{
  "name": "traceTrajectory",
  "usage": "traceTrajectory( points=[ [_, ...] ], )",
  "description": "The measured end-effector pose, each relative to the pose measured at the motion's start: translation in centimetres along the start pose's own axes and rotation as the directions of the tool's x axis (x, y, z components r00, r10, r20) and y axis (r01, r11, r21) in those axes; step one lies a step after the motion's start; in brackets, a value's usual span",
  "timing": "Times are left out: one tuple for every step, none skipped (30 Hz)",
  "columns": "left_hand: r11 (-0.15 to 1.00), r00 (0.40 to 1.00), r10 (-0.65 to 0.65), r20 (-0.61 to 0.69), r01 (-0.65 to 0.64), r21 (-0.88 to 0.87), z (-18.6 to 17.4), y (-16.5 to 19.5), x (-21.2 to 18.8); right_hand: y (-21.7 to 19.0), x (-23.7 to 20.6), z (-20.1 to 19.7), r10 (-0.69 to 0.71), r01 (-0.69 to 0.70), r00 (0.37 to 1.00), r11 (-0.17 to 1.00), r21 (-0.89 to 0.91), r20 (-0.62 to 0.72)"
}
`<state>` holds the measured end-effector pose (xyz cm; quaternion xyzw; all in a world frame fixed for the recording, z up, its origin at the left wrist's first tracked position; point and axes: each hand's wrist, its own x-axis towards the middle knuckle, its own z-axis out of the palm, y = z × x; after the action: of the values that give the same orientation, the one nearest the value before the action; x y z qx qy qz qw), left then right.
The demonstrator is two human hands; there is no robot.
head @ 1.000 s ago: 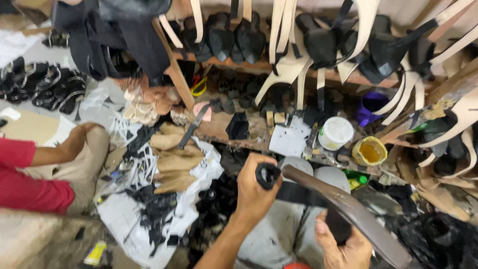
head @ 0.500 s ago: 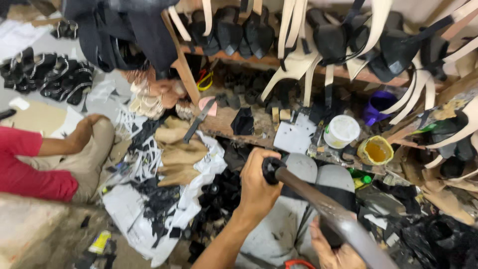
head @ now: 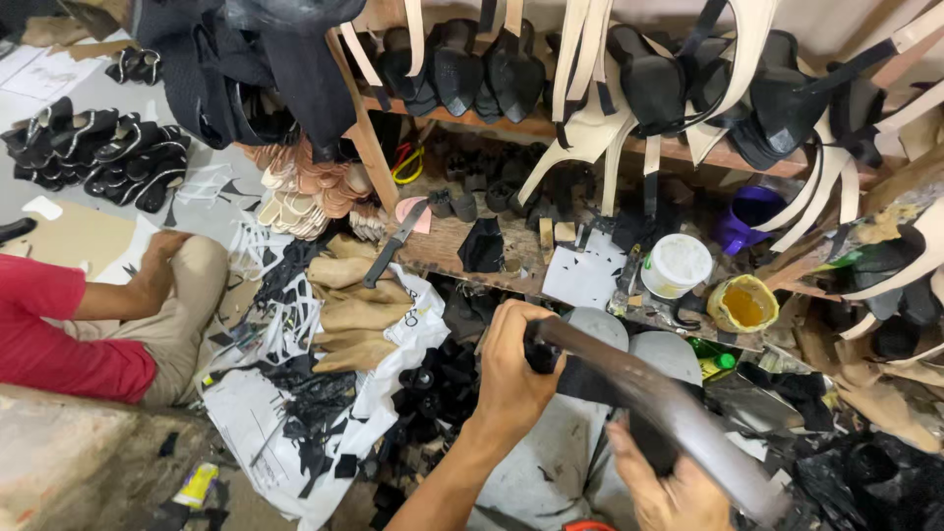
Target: The person cuts small black rubber pieces from a strip using red-handled scissors, wraps them around a cylindrical shoe heel, and trims the excess. The person repeats this process for multiple heels, occasionally using a hammer to press the pieces into place.
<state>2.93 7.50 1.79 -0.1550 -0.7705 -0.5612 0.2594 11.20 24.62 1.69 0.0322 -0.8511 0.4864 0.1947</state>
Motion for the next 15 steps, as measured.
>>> traceTrajectory(
  points=[
    [1.0, 1.0, 0.002, -0.002, -0.002, 0.003, 0.1, -0.1, -0.1, -0.2, 0.0, 0.0, -0.021, 0.022, 1.0, 0.997, 0.077, -0.023],
    [1.0, 1.0, 0.002, -0.005, -0.002, 0.008, 0.1, -0.1, -0.2, -0.2, 0.3, 0.3, -0.039, 0.045, 0.998, 0.987, 0.155, -0.046],
    [1.0, 1.0, 0.021, -0.01, -0.021, 0.013, 0.1, -0.3, -0.2, -0.3, 0.7, 0.7, -0.065, 0.083, 0.994, 0.969, 0.234, -0.083],
    [1.0, 1.0, -0.016, 0.0, 0.016, -0.002, 0.2, -0.7, 0.1, -0.1, 1.4, 0.6, -0.174, 0.176, 0.984, 0.978, 0.114, -0.028],
    [0.998, 0.998, -0.055, 0.016, 0.055, -0.017, 0.3, -1.0, 0.3, 0.3, 2.6, 0.4, -0.267, 0.268, 0.963, 0.964, -0.003, 0.038],
    [0.994, 0.994, -0.105, 0.044, 0.106, -0.032, 0.2, -1.2, 0.2, 0.6, 3.3, 0.2, -0.332, 0.345, 0.936, 0.931, -0.119, 0.115],
    [0.992, 0.994, -0.107, 0.034, 0.109, -0.067, 0.3, -1.5, 0.1, 1.1, 4.3, 0.2, -0.08, 0.091, 0.99, 0.991, -0.093, 0.116],
    [0.989, 0.994, -0.105, 0.016, 0.106, -0.098, 0.1, -1.9, 0.2, 2.0, 5.7, 0.3, 0.167, -0.16, 0.978, 0.985, -0.063, 0.128],
    [0.985, 0.993, -0.121, -0.005, 0.119, -0.125, -0.1, -2.2, -0.1, 2.9, 6.8, 0.6, 0.409, -0.408, 0.898, 0.912, -0.041, 0.164],
    [0.992, 0.993, -0.12, -0.017, 0.119, -0.049, -0.4, -2.3, -0.5, 4.0, 7.9, 0.8, 0.35, -0.354, 0.926, 0.935, 0.003, 0.143],
    [0.993, 0.993, -0.117, -0.027, 0.118, 0.025, -0.7, -2.7, -0.8, 5.2, 9.0, 1.2, 0.29, -0.297, 0.95, 0.954, 0.046, 0.117],
    [0.99, 0.995, -0.093, -0.04, 0.097, 0.101, -1.0, -3.1, -0.9, 6.6, 10.3, 2.0, 0.345, -0.352, 0.932, 0.934, 0.053, 0.116],
    [0.99, 0.99, -0.142, -0.006, 0.142, 0.008, -1.3, -3.7, -0.8, 8.1, 11.9, 3.2, 0.385, -0.393, 0.917, 0.917, 0.069, 0.105],
    [0.979, 0.982, -0.184, 0.04, 0.187, -0.087, -1.5, -4.1, -0.9, 9.7, 13.2, 4.0, 0.261, -0.253, 0.963, 0.962, -0.106, 0.073],
    [0.954, 0.969, -0.227, 0.095, 0.24, -0.178, -1.5, -4.5, -0.9, 11.4, 14.2, 4.6, 0.137, -0.113, 0.988, 0.952, -0.284, 0.066]
  ],
)
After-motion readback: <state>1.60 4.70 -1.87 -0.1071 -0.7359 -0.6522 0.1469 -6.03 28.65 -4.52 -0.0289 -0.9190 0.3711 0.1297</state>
